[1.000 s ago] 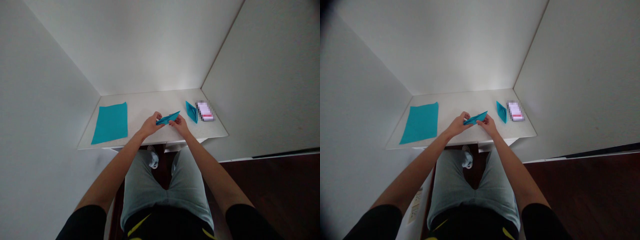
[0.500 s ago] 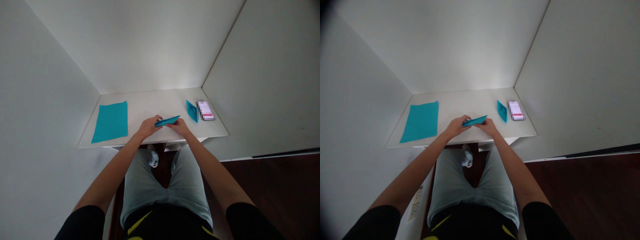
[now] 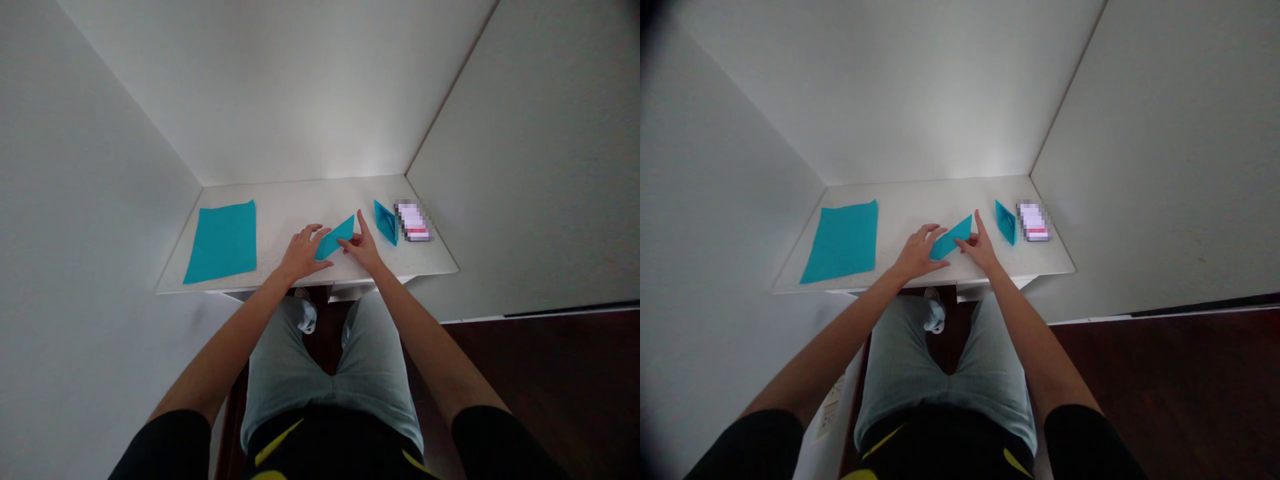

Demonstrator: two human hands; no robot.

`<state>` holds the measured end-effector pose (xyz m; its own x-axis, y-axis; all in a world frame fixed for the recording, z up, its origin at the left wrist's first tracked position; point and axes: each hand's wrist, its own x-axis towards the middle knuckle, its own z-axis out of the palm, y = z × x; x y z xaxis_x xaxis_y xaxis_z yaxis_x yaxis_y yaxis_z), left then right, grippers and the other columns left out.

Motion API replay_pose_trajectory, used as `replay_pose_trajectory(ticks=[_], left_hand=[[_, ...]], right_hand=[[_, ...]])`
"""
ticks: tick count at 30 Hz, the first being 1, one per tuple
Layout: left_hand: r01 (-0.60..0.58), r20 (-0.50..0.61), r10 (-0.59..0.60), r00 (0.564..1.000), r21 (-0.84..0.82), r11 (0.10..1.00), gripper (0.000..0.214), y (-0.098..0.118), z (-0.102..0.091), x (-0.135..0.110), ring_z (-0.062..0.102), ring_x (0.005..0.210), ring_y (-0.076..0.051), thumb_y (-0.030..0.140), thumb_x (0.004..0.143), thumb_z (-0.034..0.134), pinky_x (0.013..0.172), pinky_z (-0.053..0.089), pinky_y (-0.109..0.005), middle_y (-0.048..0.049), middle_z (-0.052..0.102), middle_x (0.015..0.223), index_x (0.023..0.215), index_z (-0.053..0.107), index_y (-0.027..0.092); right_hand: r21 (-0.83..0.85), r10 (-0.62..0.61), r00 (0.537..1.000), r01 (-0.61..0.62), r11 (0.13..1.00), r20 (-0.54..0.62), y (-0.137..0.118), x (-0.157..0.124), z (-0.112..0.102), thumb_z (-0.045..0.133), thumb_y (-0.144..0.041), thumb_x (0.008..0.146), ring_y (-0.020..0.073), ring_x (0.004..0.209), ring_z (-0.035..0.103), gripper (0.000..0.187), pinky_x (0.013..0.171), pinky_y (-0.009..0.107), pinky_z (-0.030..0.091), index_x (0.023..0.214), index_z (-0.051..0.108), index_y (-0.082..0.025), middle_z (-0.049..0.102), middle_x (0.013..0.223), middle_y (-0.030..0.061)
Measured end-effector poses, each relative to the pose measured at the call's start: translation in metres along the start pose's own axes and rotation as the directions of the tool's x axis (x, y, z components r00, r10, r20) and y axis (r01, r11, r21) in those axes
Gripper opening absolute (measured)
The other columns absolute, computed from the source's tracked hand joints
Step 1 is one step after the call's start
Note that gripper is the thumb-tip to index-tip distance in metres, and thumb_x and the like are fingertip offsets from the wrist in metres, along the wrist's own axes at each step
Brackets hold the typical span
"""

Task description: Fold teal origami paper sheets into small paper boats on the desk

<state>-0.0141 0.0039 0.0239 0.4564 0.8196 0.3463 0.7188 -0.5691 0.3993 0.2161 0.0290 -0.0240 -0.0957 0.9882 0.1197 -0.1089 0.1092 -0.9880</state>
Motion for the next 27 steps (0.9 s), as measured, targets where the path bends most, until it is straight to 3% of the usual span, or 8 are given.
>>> replay_pose_trajectory(ticks=[3, 6, 8, 11, 15, 18, 21, 27], left_hand=[[-0.058, 0.018, 0.057, 0.998, 0.088, 0.994, 0.076, 0.012, 0.005, -0.006, 0.055, 0.145, -0.038, 0.026, 0.083, 0.087, 0.118, 0.045, -0.053, -0.0173, 0.054, 0.161, 0.153, 0.059, 0.026], [-0.048, 0.013, 0.047, 0.999, 0.054, 0.997, 0.045, 0.017, 0.010, -0.007, 0.066, 0.132, -0.032, 0.019, 0.095, 0.071, 0.114, 0.048, -0.050, -0.0129, 0.071, 0.142, 0.139, 0.071, 0.028], [0.000, -0.028, 0.000, 1.000, -0.015, 1.000, 0.030, 0.015, 0.011, -0.006, 0.073, 0.117, -0.029, 0.022, 0.101, 0.064, 0.107, 0.053, -0.046, -0.0107, 0.078, 0.125, 0.126, 0.078, 0.029], [0.089, -0.143, -0.111, 0.984, -0.146, 0.985, 0.024, 0.010, 0.004, -0.007, 0.076, 0.107, -0.027, 0.031, 0.106, 0.061, 0.098, 0.058, -0.042, -0.0090, 0.082, 0.118, 0.121, 0.080, 0.029], [0.109, -0.191, -0.168, 0.967, -0.285, 0.952, 0.021, 0.007, -0.012, -0.012, 0.078, 0.107, -0.027, 0.036, 0.105, 0.066, 0.098, 0.060, -0.041, -0.0059, 0.084, 0.116, 0.117, 0.082, 0.029], [0.081, -0.136, -0.133, 0.982, -0.338, 0.938, 0.019, 0.013, -0.021, -0.015, 0.079, 0.103, -0.026, 0.036, 0.103, 0.069, 0.098, 0.060, -0.040, -0.0047, 0.085, 0.111, 0.112, 0.083, 0.029], [0.081, -0.114, -0.133, 0.985, -0.372, 0.925, 0.018, 0.021, -0.024, -0.016, 0.078, 0.099, -0.026, 0.038, 0.102, 0.070, 0.096, 0.060, -0.039, -0.0047, 0.085, 0.107, 0.109, 0.083, 0.028], [0.149, -0.124, -0.225, 0.966, -0.443, 0.884, 0.025, 0.022, -0.024, -0.019, 0.075, 0.081, -0.023, 0.048, 0.099, 0.074, 0.079, 0.059, -0.034, -0.0047, 0.083, 0.091, 0.095, 0.083, 0.025]], right_hand=[[-0.012, -0.011, 1.000, 0.011, 1.000, -0.001, 0.000, 0.000, 0.000, 0.095, -0.056, 0.070, 0.0142, 0.060, 0.063, 0.128, 0.058, 0.027, 0.058, 0.175, 0.026, -0.031, 0.077, 0.081, -0.0068], [-0.058, -0.031, 0.999, 0.032, 0.998, 0.022, 0.003, 0.002, 0.000, 0.092, -0.063, 0.073, 0.0149, 0.061, 0.061, 0.091, 0.057, 0.029, 0.055, 0.151, 0.062, -0.028, 0.073, 0.078, -0.0042], [-0.117, -0.041, 0.998, 0.046, 0.992, 0.047, 0.005, 0.003, 0.000, 0.086, -0.069, 0.077, 0.0152, 0.060, 0.058, 0.068, 0.057, 0.030, 0.052, 0.127, 0.074, -0.024, 0.068, 0.073, -0.0035], [-0.243, -0.131, 0.991, 0.124, 0.962, -0.011, 0.003, 0.000, -0.003, 0.081, -0.072, 0.082, 0.0158, 0.063, 0.054, 0.061, 0.063, 0.032, 0.052, 0.120, 0.078, -0.025, 0.059, 0.072, -0.0043], [-0.513, -0.366, 0.922, 0.255, 0.820, -0.127, -0.018, -0.009, -0.007, 0.083, -0.068, 0.085, 0.0255, 0.098, 0.062, 0.056, 0.086, 0.042, 0.056, 0.124, 0.081, -0.029, 0.064, 0.103, 0.0065], [-0.620, -0.355, 0.926, 0.354, 0.700, 0.129, -0.047, -0.012, -0.004, 0.084, -0.059, 0.090, 0.0299, 0.116, 0.065, 0.037, 0.101, 0.046, 0.052, 0.117, 0.084, -0.033, 0.072, 0.116, 0.0087], [-0.565, -0.219, 0.882, 0.440, 0.698, 0.417, -0.071, -0.012, 0.003, 0.076, -0.052, 0.099, 0.0242, 0.094, 0.074, 0.024, 0.090, 0.039, 0.052, 0.101, 0.086, -0.031, 0.081, 0.099, 0.0039], [-0.591, -0.130, 0.902, 0.373, 0.715, 0.413, -0.087, -0.018, 0.008, 0.081, -0.046, 0.096, 0.0219, 0.080, 0.075, 0.019, 0.074, 0.032, 0.049, 0.091, 0.087, -0.028, 0.084, 0.089, 0.0025]])
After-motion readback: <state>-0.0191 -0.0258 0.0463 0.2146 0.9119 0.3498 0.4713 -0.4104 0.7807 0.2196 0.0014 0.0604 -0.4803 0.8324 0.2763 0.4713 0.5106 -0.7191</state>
